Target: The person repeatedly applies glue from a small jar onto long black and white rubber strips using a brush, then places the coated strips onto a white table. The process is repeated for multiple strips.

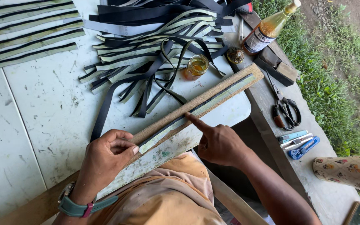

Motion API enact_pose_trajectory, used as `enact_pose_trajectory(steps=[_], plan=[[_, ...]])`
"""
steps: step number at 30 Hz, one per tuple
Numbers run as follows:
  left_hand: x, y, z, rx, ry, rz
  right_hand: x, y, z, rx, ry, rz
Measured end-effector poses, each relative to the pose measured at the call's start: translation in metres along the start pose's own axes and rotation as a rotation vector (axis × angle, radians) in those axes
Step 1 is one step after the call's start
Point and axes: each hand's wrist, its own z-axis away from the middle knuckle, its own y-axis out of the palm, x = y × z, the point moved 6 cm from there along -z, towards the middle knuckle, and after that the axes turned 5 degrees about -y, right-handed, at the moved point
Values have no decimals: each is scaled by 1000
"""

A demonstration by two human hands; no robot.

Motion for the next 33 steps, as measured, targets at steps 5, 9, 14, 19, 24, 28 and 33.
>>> enact_pose_trajectory(steps=[5,9,14,19,24,28,33], plan=[[0,0,0,3,11,8,7,-2,1,-116,-68,93],[-3,-2,0,-8,45,-53,-12,-59,4,-539,-153,95],[-5,-2,4,-25,65,-26,-36,-102,-58,-685,-148,290],[-9,-2,5,-62,53,-61,-54,-91,-119,-497,-97,337],[-12,-4,4,-77,69,-63,-59,-94,-131,-477,-85,286],[-17,-3,6,-102,118,-89,-35,-107,-83,-550,-275,27],[-23,-4,8,-116,144,-148,10,-22,8,204,-288,-962]])
